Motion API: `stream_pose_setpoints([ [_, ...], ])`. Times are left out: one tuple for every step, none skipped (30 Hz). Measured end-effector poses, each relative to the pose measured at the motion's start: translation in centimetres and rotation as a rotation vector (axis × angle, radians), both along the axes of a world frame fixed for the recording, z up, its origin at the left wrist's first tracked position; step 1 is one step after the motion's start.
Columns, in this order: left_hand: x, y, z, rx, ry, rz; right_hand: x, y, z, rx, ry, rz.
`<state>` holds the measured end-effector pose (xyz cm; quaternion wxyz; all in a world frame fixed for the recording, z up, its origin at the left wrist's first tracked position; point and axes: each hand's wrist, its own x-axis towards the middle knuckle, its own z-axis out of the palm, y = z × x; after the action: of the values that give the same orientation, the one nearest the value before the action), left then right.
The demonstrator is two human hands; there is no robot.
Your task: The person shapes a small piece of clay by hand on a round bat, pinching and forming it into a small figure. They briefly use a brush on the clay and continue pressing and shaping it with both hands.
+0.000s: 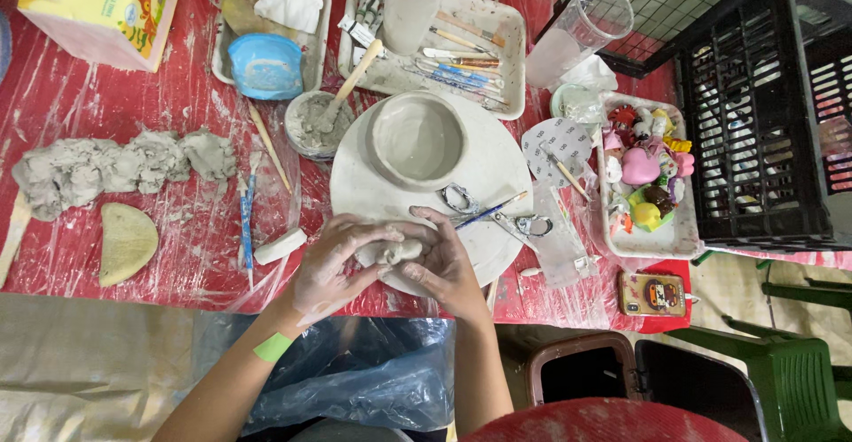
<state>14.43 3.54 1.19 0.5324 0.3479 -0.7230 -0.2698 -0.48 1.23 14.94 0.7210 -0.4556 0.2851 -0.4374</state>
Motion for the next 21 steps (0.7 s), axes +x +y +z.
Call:
stream_pose_setpoints([
  [0.0,0.0,0.1,-0.083,-0.048,0.032,0.1,0.0,0.1,-0.012,0.004,-0.002],
  [0.0,-0.1,0.3,-0.091,-0.057,0.029,0.2,0.0,0.2,-0.023,0.008,-0.002],
  [0.0,0.0,0.4,-0.098,-0.066,0.027,0.1,0.1,0.1,-0.026,0.031,0.0],
  [0.0,0.0,0.5,-0.108,-0.075,0.024,0.1,0.1,0.2,-0.032,0.054,0.003],
  [0.0,0.0,0.6,-0.032,-0.012,0.006,0.1,0.1,0.3,-0.038,0.078,0.008],
  [0.0,0.0,0.6,0.044,0.051,-0.013,0.1,0.1,0.4,-0.029,0.052,-0.014],
  [0.0,0.1,0.6,0.121,0.113,-0.033,0.1,0.2,0.5,-0.02,0.025,-0.037],
  [0.1,0.1,0.6,0.233,0.231,-0.099,0.2,0.2,0.6,-0.011,-0.002,-0.06],
  [0.3,0.1,0.6,0.346,0.35,-0.165,0.3,0.2,0.7,-0.046,0.019,-0.083],
  [0.3,0.2,0.5,0.461,0.468,-0.23,0.4,0.2,0.8,-0.08,0.042,-0.106],
  [0.3,0.2,0.4,0.447,0.439,-0.211,0.5,0.2,0.9,-0.115,0.064,-0.13],
  [0.3,0.3,0.4,0.434,0.411,-0.192,0.7,0.2,1.0,-0.111,0.051,-0.142],
  [0.3,0.3,0.3,0.422,0.383,-0.172,0.8,0.2,1.2,-0.106,0.04,-0.154],
  [0.3,0.3,0.4,0.419,0.385,-0.173,1.0,0.2,1.2,-0.103,0.027,-0.164],
  [0.3,0.3,0.4,0.417,0.387,-0.174,1.1,0.2,1.3,-0.123,0.063,-0.191],
  [0.3,0.4,0.4,0.416,0.39,-0.174,1.3,0.2,1.5,-0.141,0.099,-0.217],
  [0.3,0.4,0.4,0.409,0.378,-0.165,1.4,0.3,1.5,-0.16,0.135,-0.243],
  [0.4,0.4,0.4,0.404,0.368,-0.158,1.5,0.3,1.6,-0.154,0.152,-0.244],
  [0.5,0.4,0.5,0.398,0.357,-0.148,1.6,0.4,1.6,-0.149,0.168,-0.244],
  [0.5,0.3,0.5,0.403,0.358,-0.145,1.6,0.4,1.7,-0.144,0.183,-0.244],
  [0.5,0.3,0.5,0.409,0.359,-0.143,1.7,0.4,1.7,-0.152,0.204,-0.254],
])
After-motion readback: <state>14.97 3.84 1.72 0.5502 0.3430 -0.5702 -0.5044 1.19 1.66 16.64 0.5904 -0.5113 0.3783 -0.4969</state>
